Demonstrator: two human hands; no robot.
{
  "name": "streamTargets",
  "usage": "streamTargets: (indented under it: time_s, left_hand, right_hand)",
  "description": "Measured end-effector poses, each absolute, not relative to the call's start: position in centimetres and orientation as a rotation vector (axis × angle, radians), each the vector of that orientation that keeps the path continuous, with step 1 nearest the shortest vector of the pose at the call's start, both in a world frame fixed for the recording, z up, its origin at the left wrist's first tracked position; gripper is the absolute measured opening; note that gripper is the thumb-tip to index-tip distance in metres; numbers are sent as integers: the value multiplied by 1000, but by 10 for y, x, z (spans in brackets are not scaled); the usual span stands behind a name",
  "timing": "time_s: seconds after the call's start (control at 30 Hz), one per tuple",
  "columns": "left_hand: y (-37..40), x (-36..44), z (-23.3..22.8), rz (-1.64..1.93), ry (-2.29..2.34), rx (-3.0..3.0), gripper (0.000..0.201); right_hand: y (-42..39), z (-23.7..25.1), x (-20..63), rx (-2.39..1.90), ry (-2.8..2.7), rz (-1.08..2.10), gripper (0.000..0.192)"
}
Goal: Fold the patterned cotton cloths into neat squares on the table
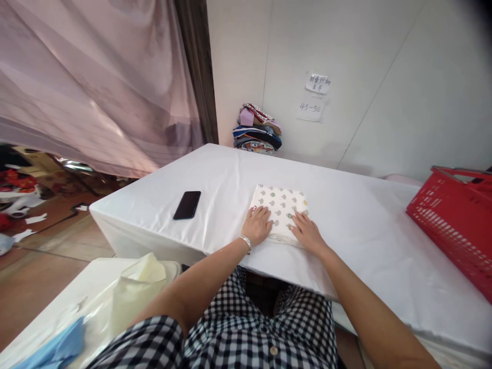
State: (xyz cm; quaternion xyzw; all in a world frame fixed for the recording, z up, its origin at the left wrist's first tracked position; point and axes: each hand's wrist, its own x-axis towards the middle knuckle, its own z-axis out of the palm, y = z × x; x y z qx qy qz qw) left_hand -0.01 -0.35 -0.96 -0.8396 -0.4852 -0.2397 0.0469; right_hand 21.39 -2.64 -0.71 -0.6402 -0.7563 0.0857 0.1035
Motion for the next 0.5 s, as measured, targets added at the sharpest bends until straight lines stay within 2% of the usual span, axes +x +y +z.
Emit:
streamTargets:
  time_s: [0.5]
  left_hand:
    - [-3,1,-11,-735,-1505,-2566,32]
  right_hand:
    - [-35,-10,213,-1873,-2167,240,49]
